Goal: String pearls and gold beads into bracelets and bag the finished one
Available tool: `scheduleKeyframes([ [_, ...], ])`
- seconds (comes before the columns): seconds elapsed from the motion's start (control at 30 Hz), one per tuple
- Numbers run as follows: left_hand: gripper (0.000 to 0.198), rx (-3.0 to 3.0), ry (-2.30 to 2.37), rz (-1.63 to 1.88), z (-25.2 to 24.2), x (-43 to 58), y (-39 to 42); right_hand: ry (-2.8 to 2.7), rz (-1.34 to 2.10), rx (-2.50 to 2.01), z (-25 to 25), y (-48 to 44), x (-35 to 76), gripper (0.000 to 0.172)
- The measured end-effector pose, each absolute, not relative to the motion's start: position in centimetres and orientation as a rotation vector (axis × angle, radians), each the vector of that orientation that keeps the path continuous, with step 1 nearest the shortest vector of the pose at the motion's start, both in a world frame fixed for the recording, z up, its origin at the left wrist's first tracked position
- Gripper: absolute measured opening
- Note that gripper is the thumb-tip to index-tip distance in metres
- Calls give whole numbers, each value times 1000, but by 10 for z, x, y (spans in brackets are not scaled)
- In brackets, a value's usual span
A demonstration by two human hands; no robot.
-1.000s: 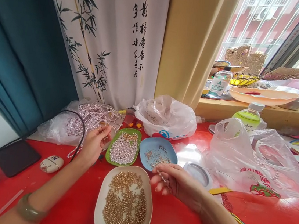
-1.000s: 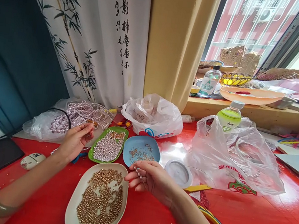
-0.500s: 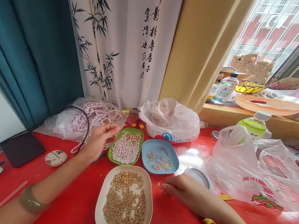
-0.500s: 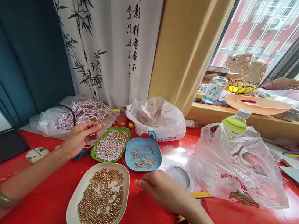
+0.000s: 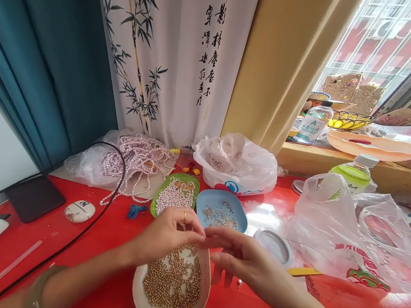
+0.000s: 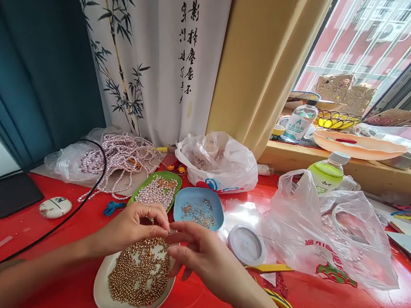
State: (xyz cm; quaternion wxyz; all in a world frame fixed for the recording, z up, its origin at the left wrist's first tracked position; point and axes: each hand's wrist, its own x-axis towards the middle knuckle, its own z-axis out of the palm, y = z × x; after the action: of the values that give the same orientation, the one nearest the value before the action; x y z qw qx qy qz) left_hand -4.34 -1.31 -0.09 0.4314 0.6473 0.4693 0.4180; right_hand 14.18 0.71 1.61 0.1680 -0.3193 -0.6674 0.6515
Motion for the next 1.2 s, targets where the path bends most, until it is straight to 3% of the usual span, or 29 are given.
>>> scheduleKeyframes([
  [0.27, 5, 1574, 1113, 1178, -8, -38, -16, -1699, 2133, -827, 18, 0, 138, 26],
  [0.53, 3, 1549, 1172, 1108, -8, -43, -11, -1746, 1906, -961, -6, 7, 134, 22],
  [0.67, 17, 1487, 1271, 1057, -9, -57, 0, -1778, 1768, -1053, -9, 11, 134, 19],
  [0.73, 10, 1519, 1318, 1054, -11, -67, 8, -1786, 1709, -1091, -9, 12, 133, 18],
  [1.2, 11, 1399, 1310, 1101, -21, -90, 29, -1700, 1781, -1007, -29, -1, 120, 26],
])
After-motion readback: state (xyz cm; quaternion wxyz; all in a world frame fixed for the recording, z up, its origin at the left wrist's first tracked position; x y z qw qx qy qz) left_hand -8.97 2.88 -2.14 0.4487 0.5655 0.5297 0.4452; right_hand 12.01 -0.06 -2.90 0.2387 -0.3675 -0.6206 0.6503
